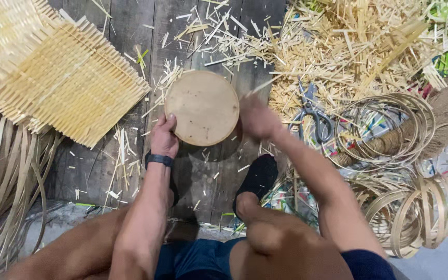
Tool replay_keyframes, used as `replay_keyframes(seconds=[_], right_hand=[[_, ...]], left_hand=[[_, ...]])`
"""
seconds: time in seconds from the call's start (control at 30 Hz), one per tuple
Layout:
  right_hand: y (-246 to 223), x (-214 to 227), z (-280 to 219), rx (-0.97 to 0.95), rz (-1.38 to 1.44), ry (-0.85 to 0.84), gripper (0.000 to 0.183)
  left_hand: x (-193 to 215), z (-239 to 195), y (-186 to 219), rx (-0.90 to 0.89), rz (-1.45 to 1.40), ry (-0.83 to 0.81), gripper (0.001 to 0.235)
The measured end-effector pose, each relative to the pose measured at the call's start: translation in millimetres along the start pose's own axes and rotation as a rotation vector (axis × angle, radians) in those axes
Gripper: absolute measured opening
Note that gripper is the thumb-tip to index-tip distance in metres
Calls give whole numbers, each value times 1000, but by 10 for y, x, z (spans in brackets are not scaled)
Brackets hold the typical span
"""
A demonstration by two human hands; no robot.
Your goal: The person places a circular bamboo frame onto a rectangular woven mat, trims the excess mat with shears, and stacks the finished circular tray. The process is repeated with additional mats and frames.
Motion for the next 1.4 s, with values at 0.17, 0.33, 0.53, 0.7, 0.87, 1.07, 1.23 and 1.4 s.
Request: replay_keyframes(seconds=[0.17, 0.33, 0.53, 0.7, 0.87, 1.07, 1.23, 1.4], right_hand=[[1420, 580, 50, -572, 12, -66, 64], [2277, 671, -595, -1103, 61, 142, 64], [1805, 0, -1187, -832, 495, 852, 46], [607, -814, -1006, -629, 1140, 508, 57], [-48, -1062, -947, -783, 1552, 479, 47], [-253, -1088, -1180, -687, 1622, 563, 40], [-134, -1342, -1160, -702, 1690, 606, 36], [-15, -1499, -1130, -701, 1707, 629, 36]], left_hand=[[-139, -291, -320, 70, 34, 35, 49], [6, -344, -588, 122, 18, 40, 52], [-289, 19, -874, 133, 12, -12, 48], [-315, 291, -461, -43, 768, 8, 60], [498, 393, 1285, -747, 1398, 775, 72], [1970, 64, 2275, -235, 1331, 1376, 89], [2415, 0, 2162, -339, 1104, 1315, 43], [2281, -111, 2286, -708, 913, 1291, 21]])
Point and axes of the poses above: each hand's wrist, its own z-axis towards the middle knuckle, its own x-axis out of the back of the hand, y = z × x, the point moved 7 cm from there along z, towards the middle knuckle, and after that the axes turned 6 degrees about z, right-handed, at the moved point
